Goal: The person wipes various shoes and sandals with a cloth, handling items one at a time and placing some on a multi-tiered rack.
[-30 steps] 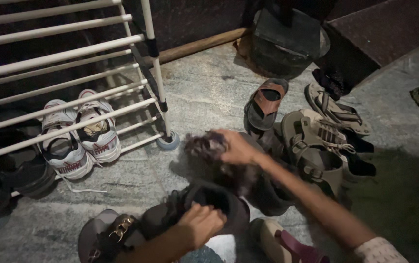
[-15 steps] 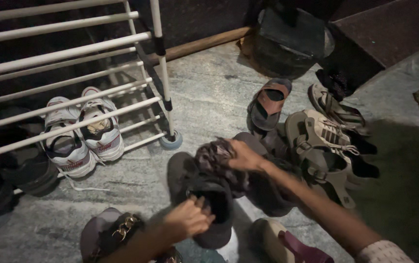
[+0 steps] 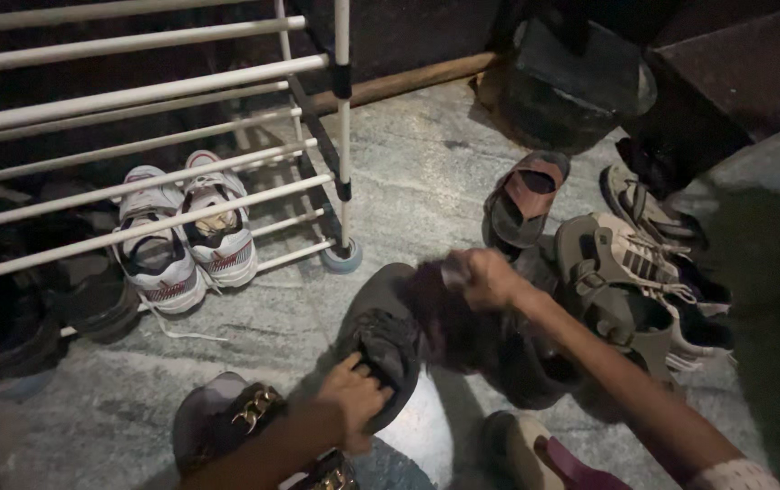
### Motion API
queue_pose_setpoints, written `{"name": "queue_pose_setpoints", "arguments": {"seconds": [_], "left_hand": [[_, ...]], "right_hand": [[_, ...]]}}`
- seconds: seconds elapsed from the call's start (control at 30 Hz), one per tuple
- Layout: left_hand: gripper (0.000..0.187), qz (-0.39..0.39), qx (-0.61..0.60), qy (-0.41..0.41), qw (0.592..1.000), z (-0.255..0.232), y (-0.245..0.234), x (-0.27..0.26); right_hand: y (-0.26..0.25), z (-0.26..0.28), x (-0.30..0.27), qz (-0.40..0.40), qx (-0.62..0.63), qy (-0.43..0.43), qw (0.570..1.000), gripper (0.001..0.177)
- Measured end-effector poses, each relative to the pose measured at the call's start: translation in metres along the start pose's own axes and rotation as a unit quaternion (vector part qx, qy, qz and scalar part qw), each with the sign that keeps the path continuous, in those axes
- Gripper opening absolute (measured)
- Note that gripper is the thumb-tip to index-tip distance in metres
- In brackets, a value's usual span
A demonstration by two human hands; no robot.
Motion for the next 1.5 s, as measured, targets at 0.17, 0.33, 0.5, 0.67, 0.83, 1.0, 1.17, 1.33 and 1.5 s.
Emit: {"name": "queue_pose_setpoints", "arguments": {"seconds": [0.17, 0.33, 0.5, 0.67, 0.83, 1.0, 1.17, 1.33, 1.5], "left_hand": [[0.081, -0.072, -0.038, 0.003, 0.997, -0.01, -0.019, -0.001], [0.084, -0.074, -0.025, 0.007, 0.997, -0.01, -0.018, -0.004], [0.085, -0.115, -0.044, 0.016, 0.992, -0.011, -0.008, -0.003], [0.079, -0.091, -0.051, 0.003, 0.995, -0.013, 0.004, 0.0], [0.084, -0.09, -0.116, -0.025, 0.989, -0.008, 0.013, 0.001], [0.08, -0.035, -0.04, 0.003, 0.999, -0.008, 0.027, 0.004], [0.082, -0.144, -0.048, 0.015, 0.988, -0.014, 0.033, -0.001], [0.077, -0.153, -0.068, 0.008, 0.986, -0.008, 0.03, 0.001], [0.078, -0.137, -0.052, 0.033, 0.989, -0.009, 0.027, -0.003]], "right_hand": [[-0.004, 0.068, 0.011, -0.299, 0.015, -0.226, 0.927, 0.083], [0.077, 0.062, 0.014, 0.04, -0.065, 0.07, 0.995, 0.041], [-0.029, 0.041, 0.004, -0.001, -0.079, 0.127, 0.989, 0.026], [-0.01, 0.072, 0.029, -0.157, 0.0, 0.009, 0.988, 0.044], [0.095, 0.045, 0.031, 0.045, -0.077, 0.035, 0.995, 0.036], [0.029, -0.008, 0.021, -0.138, -0.111, 0.15, 0.973, 0.035], [0.026, 0.042, 0.044, -0.212, 0.023, 0.007, 0.977, 0.046], [0.061, 0.025, 0.065, -0.145, -0.122, -0.044, 0.981, 0.046], [0.025, -0.004, 0.046, -0.127, -0.039, 0.217, 0.967, 0.055]]}}
Point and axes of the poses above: each hand's wrist, its own x-axis towards the middle knuckle, its own y-axis out of the palm, z = x × y, the point moved 5 cm from there along x, towards the middle knuckle, and after that the axes turned 11 degrees about -y, right-handed, at the moved point
